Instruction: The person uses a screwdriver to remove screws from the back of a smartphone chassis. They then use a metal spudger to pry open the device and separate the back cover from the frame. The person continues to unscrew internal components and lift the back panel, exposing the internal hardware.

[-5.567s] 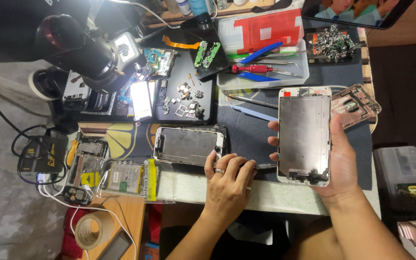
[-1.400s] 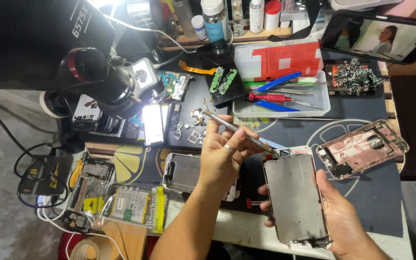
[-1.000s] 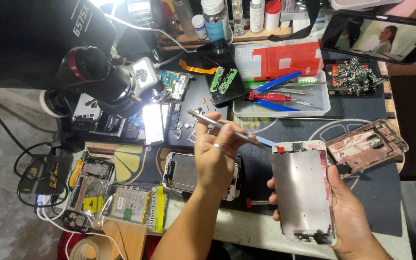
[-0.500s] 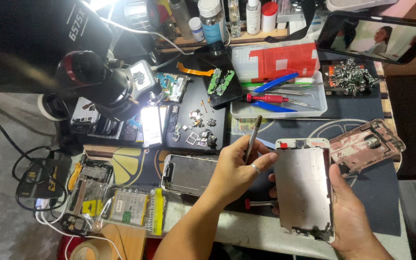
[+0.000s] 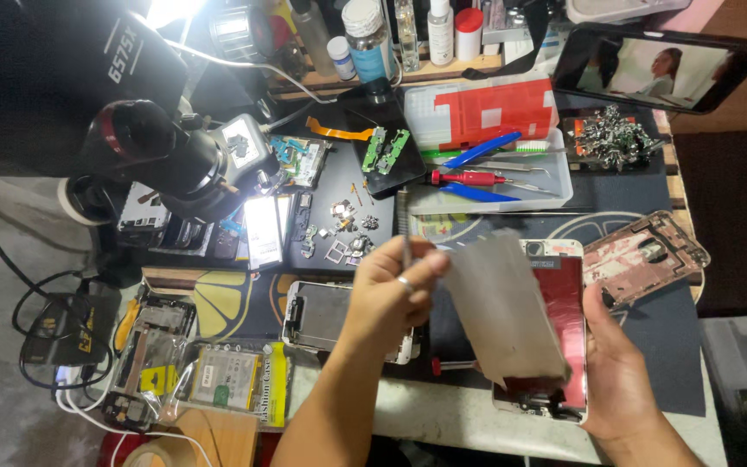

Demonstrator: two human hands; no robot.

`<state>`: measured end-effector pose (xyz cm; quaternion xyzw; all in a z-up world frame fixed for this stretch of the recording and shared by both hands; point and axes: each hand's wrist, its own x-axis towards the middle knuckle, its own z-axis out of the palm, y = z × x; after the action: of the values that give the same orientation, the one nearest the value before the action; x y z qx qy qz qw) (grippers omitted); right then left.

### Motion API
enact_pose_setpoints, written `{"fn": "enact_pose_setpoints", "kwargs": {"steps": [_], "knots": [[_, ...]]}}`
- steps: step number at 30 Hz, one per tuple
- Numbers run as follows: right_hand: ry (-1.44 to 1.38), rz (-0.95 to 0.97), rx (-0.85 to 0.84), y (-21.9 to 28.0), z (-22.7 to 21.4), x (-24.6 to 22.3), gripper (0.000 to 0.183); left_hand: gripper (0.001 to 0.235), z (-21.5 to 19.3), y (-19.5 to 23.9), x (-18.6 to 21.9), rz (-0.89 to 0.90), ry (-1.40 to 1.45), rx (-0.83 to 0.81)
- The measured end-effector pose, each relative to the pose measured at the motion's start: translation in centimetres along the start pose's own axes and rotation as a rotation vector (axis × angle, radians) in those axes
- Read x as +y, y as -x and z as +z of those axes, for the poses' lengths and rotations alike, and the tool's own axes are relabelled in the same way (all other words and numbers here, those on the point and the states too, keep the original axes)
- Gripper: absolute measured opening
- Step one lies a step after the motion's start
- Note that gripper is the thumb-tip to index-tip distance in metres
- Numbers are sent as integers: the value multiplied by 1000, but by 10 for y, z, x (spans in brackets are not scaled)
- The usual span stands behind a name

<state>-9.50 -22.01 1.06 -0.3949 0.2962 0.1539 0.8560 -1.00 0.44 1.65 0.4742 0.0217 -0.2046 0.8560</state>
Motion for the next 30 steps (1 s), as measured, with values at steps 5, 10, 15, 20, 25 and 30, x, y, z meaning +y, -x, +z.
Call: {"fn": "enact_pose_setpoints", "kwargs": {"steps": [5,10,15,20,25,30], "knots": [[-406,-65,-791,1,4,-4,78,12,-13,2,18,333,110,167],[-203,-64,-406,9,16,-11,86,11,-16,4,26,582,156,303],[-111,-114,-274,11,20,-19,85,9,-15,4,26,661,177,358],[-117,-153,-345,10,15,-19,85,8,-13,2,25,609,186,408],[-120,-151,-327,9,13,-20,82,8,-11,3,22,621,169,361],[-76,-168,-269,11,15,-22,82,9,-11,2,20,621,143,364]]}}
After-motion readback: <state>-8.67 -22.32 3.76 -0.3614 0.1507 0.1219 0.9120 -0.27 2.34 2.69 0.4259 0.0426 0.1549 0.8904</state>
